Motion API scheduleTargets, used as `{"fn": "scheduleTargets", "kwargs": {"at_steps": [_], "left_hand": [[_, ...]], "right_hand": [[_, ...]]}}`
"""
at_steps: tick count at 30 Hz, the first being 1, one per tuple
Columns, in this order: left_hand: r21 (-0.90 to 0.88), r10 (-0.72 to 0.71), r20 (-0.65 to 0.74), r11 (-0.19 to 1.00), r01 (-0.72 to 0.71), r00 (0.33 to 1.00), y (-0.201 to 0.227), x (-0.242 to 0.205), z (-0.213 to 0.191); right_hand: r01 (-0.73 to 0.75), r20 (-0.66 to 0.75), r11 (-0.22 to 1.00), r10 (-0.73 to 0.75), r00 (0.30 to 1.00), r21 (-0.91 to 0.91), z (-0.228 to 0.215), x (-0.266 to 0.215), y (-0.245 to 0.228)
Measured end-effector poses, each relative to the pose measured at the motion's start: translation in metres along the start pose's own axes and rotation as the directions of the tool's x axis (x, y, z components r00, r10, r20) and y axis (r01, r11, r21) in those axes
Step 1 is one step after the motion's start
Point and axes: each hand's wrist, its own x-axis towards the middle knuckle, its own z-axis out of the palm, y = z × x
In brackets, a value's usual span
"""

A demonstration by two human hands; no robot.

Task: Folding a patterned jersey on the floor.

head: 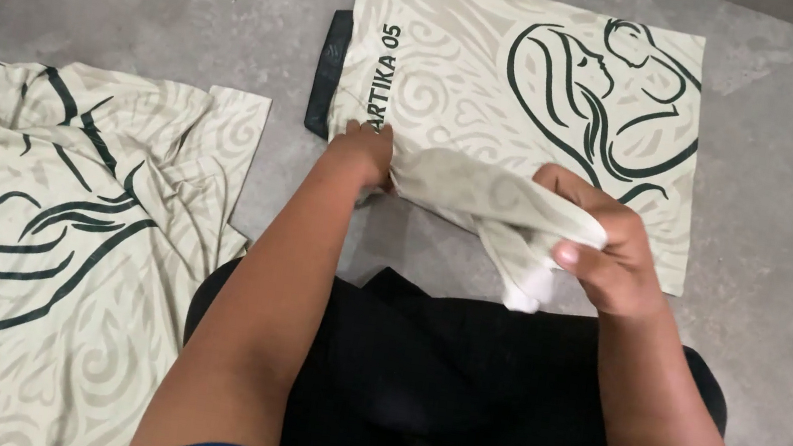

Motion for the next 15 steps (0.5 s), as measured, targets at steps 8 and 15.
{"fn": "scheduleTargets", "kwargs": {"at_steps": [8,15], "left_hand": [[0.082,-0.085,0.463,0.995,0.053,0.882,0.033,-0.085,-0.065],[0.020,-0.099,0.640,0.993,0.112,0.762,0.042,-0.108,-0.086]], "right_hand": [[-0.024,0.037,0.976,0.017,0.999,0.215,-0.011,0.006,-0.018],[-0.417,-0.235,0.736,0.602,0.763,0.534,0.006,0.040,0.025]]}}
